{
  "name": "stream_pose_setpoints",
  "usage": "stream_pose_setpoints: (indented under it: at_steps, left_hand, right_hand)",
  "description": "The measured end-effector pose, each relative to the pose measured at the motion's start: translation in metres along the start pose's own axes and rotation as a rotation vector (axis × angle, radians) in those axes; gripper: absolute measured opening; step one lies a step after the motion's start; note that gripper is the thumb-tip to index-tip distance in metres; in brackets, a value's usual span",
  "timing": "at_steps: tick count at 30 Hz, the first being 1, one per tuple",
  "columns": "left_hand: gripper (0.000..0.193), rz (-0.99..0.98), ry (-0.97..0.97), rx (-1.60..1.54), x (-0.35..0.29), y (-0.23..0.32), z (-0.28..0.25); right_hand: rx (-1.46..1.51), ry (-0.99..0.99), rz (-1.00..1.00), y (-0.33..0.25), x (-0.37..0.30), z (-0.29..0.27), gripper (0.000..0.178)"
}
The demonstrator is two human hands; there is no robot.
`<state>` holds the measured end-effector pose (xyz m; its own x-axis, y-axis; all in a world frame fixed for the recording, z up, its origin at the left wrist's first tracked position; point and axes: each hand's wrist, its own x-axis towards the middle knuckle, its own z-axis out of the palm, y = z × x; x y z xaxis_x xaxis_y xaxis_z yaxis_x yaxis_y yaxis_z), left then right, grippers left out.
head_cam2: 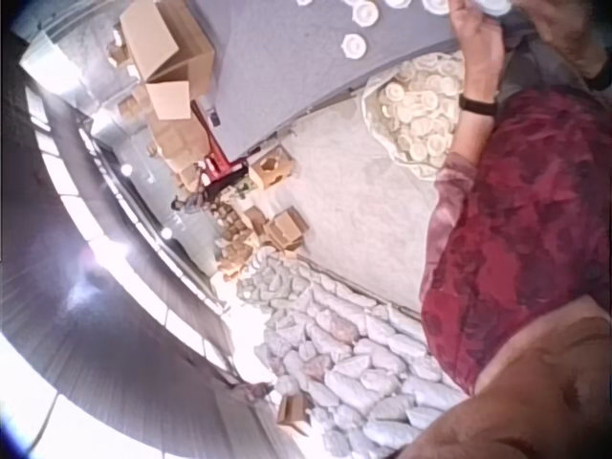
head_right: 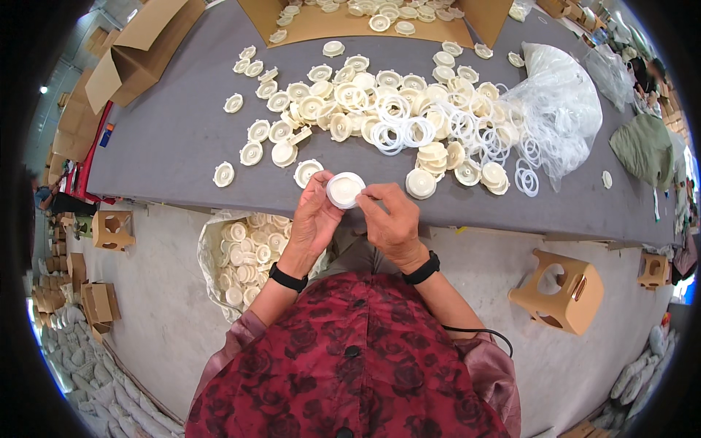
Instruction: Assembling circular plastic parts by snapping rings onto caps.
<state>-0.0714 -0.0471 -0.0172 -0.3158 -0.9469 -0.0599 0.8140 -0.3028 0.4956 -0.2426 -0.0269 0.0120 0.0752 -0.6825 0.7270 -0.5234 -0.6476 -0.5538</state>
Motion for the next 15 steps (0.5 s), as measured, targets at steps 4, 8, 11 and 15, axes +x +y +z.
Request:
stream_pose_setpoints:
  at_steps: [4,8,11,15]
  left_hand:
    - [0.028,-0.033,0.048,-0.033,-0.001,-0.003,-0.003]
    - [0.025,0.011,0.052,0.089,-0.002,-0.008,-0.009]
    - [0.024,0.029,0.089,0.148,-0.003,-0.008,-0.005]
    - [0.026,0.028,0.082,0.207,-0.004,-0.007,-0.001]
  right_hand:
    - [-0.021,-0.016,-0.099,-0.003,0.009,0.001,0.019]
    - [0.102,0.007,0.172,0.000,0.006,0.000,0.010]
    - [0.595,0.037,0.720,-0.004,0.005,-0.006,0.005]
    - [0.822,-0.017,0.791,-0.001,0.010,-0.009,0.008]
